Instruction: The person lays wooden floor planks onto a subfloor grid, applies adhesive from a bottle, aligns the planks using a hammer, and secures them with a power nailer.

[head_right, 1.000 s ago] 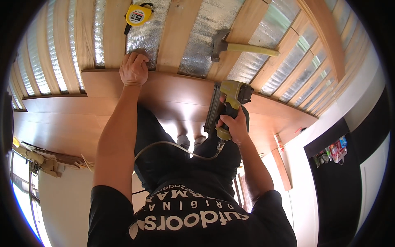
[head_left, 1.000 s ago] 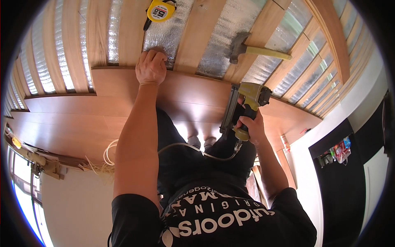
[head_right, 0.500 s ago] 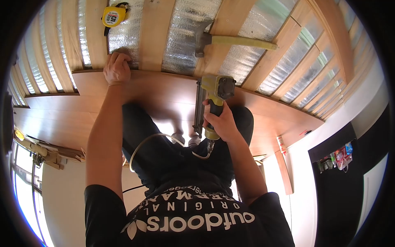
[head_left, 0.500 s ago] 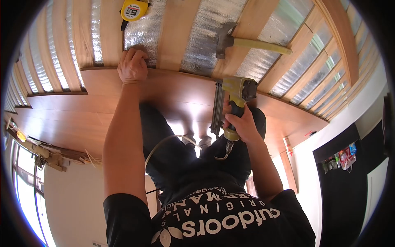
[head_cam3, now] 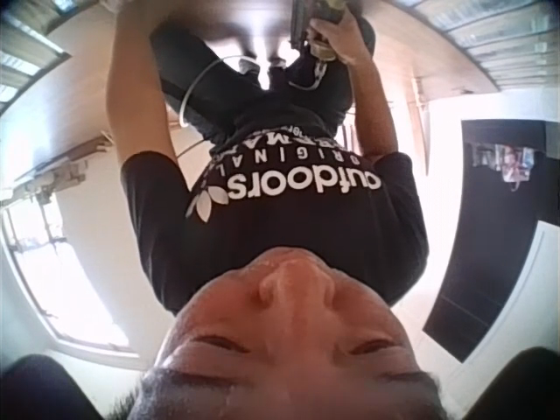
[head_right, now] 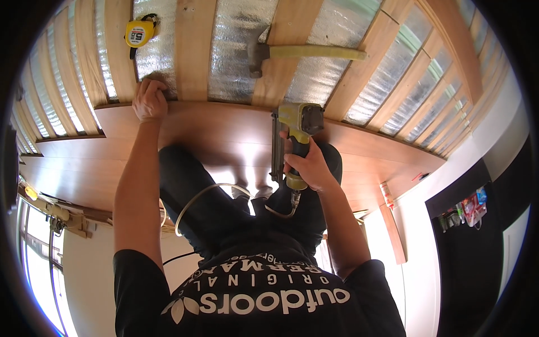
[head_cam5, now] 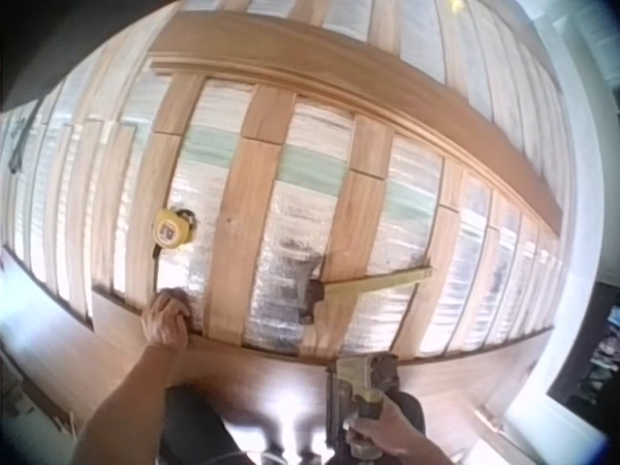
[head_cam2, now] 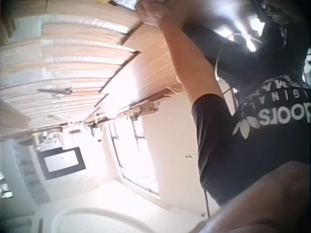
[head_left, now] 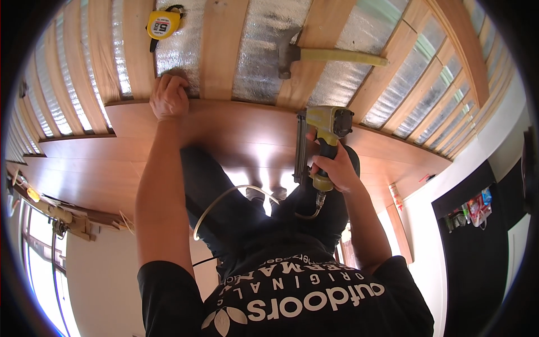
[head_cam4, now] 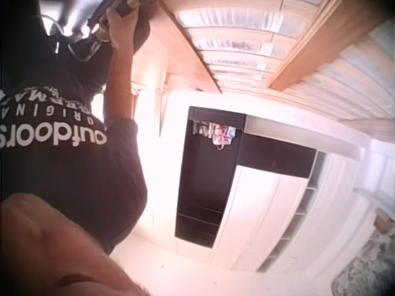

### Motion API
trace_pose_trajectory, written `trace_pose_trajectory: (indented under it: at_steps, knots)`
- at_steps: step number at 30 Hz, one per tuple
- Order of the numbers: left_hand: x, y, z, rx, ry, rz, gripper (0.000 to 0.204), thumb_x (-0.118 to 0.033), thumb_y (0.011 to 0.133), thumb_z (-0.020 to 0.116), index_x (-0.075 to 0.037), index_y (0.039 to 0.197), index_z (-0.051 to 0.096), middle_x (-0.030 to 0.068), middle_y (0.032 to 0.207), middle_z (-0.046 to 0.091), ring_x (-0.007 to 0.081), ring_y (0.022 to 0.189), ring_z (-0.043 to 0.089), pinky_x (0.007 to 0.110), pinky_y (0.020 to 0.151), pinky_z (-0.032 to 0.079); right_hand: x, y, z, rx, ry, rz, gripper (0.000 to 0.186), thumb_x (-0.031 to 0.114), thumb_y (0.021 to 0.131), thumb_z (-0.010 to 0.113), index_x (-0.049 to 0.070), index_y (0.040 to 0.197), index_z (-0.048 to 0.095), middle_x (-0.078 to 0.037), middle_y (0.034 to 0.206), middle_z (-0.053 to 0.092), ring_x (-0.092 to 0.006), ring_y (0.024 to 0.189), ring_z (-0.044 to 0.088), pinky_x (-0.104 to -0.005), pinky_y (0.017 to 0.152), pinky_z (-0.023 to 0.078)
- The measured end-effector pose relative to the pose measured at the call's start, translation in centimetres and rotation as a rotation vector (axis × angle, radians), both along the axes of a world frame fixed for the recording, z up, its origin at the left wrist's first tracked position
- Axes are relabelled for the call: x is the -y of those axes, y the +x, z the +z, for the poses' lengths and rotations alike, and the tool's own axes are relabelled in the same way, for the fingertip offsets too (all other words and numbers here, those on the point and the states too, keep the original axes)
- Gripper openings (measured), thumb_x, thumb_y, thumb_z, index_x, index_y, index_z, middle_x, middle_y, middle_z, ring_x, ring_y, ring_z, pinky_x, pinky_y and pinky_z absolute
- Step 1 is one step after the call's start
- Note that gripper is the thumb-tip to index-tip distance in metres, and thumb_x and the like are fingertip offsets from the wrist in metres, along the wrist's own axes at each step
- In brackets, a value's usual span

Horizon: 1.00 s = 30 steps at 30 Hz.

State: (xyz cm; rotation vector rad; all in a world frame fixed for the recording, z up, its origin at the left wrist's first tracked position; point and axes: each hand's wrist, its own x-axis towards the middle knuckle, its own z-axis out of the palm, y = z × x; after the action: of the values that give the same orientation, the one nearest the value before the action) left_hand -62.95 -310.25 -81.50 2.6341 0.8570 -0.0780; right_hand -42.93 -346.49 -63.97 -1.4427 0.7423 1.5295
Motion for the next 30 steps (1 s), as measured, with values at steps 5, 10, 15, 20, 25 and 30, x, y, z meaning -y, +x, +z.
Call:
trace_pose_trajectory:
  at_steps: [5, 10, 15, 20, 25, 30]
  knots:
    - [0.3, -0.2, -0.4, 0.012, -0.010, -0.012, 0.015, -0.007, 0.084, 0.059, -0.019, 0.077, 0.065, 0.0000, 0.085, 0.062, 0.0265, 0.085, 0.061, 0.042, 0.074, 0.052, 2.6, -1.4, 1.3, 0.150, -0.086, 0.096, 0.046, -0.005, 0.087, 0.062, 0.001, 0.130, 0.049, -0.007, 0.095, 0.065, -0.0153, 0.068, 0.064, -0.0306, 0.065, 0.055]
    - [0.0, -0.8, -0.6, 0.045, 0.029, -0.027, 0.016, -0.006, 0.085, 0.055, -0.017, 0.077, 0.064, 0.0015, 0.085, 0.063, 0.0278, 0.084, 0.060, 0.041, 0.074, 0.052, 7.7, 3.9, 6.3, 0.321, -0.174, 0.125, 0.054, -0.003, 0.085, 0.062, -0.001, 0.137, 0.047, -0.008, 0.074, 0.064, -0.0169, 0.064, 0.065, -0.0312, 0.063, 0.056]
    - [0.0, -0.7, -1.1, 0.058, 0.020, -0.011, 0.016, -0.006, 0.086, 0.054, -0.016, 0.077, 0.063, 0.0020, 0.087, 0.064, 0.0285, 0.087, 0.061, 0.042, 0.077, 0.052, 12.4, 7.2, 7.4, 0.296, -0.081, -0.108, 0.061, -0.003, 0.083, 0.059, -0.004, 0.142, 0.044, -0.017, 0.145, 0.055, -0.0170, 0.065, 0.065, -0.0348, 0.064, 0.060]
    - [1.3, -0.5, -1.9, 0.093, 0.115, 0.026, 0.015, -0.005, 0.086, 0.057, -0.014, 0.081, 0.066, 0.0039, 0.085, 0.065, 0.0293, 0.083, 0.063, 0.043, 0.072, 0.053, 14.4, 6.4, 5.4, 0.284, -0.048, -0.108, 0.060, -0.001, 0.083, 0.061, -0.002, 0.141, 0.046, -0.015, 0.140, 0.060, -0.0166, 0.067, 0.064, -0.0338, 0.063, 0.058]
    - [18.5, 8.7, 1.4, 0.342, -0.313, -0.202, 0.013, -0.001, 0.074, 0.066, -0.012, 0.080, 0.069, 0.0072, 0.086, 0.065, 0.0288, 0.081, 0.064, 0.040, 0.070, 0.053, 15.2, 5.4, 2.7, 0.291, 0.024, -0.037, 0.058, 0.000, 0.080, 0.062, 0.000, 0.137, 0.052, -0.007, 0.096, 0.061, -0.0172, 0.068, 0.062, -0.0315, 0.065, 0.055]
    - [26.1, 11.9, -0.2, 0.220, -0.200, -0.196, 0.007, -0.013, 0.078, 0.070, -0.020, 0.078, 0.069, -0.0021, 0.089, 0.064, 0.0244, 0.093, 0.061, 0.042, 0.078, 0.047, 14.9, 5.5, 0.6, 0.209, 0.035, 0.004, 0.054, -0.003, 0.083, 0.061, 0.002, 0.136, 0.052, -0.006, 0.085, 0.062, -0.0166, 0.066, 0.063, -0.0307, 0.064, 0.054]
